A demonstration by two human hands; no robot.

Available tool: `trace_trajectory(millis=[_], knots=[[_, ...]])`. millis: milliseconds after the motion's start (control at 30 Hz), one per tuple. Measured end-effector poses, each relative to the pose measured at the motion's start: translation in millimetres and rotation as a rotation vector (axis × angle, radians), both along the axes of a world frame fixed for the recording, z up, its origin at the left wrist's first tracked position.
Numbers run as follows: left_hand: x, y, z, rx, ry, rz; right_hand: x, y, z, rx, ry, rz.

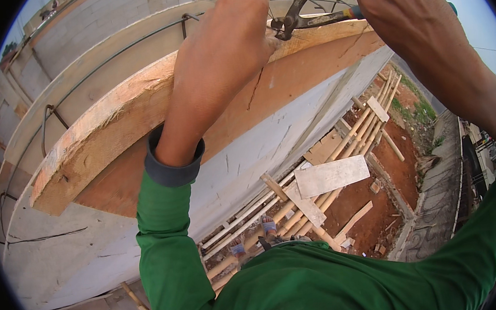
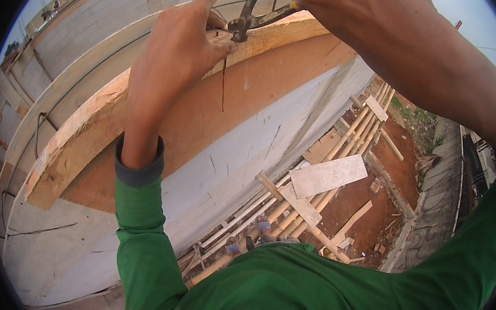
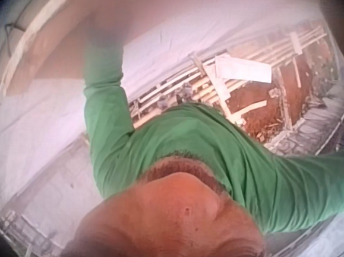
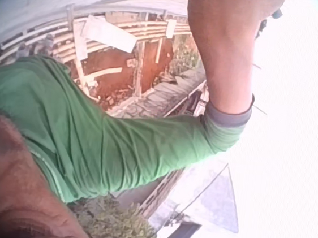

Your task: The person positions a white tile on bamboo scaffolding, then uses pliers to cut and remove wire ties from a wooden beam attached to a concrete wall. The person continues cutting wires along the beam.

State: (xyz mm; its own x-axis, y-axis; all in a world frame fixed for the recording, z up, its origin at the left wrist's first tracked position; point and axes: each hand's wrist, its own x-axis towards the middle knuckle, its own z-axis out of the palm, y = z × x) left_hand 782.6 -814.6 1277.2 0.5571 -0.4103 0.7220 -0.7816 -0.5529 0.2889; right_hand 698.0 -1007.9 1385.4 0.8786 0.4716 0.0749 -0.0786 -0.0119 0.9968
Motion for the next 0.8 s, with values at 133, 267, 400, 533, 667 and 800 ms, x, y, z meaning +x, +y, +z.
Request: trace_trajectory(millis=[133, 267, 400, 533, 667, 800], knots=[[-7.6, -0.5, -0.2, -0.012, -0.073, 0.029, 12.7, 13.8, 2.8, -0.056, -0.062, 0.101], [9.7, -4.2, -0.7, 0.017, 0.055, 0.021, 24.4, 8.0, 5.6, -0.339, -0.192, 0.110], [-5.2, -0.8, 4.6, -0.009, 0.031, 0.003, 5.2, 38.2, 14.8, -0.421, -0.085, -0.030], [-6.6, -0.9, 13.0, 0.029, 0.108, -0.030, 31.6, 6.2, 25.5, -0.413, -0.072, 0.220], [-4.4, 4.2, 11.9, 0.021, 0.100, -0.006, 46.4, 1.2, 45.9, -0.248, 0.140, 0.245], [-0.6, 2.5, 15.7, 0.067, 0.191, 0.007, 57.5, 20.1, 43.8, -0.017, 0.144, -0.251]])
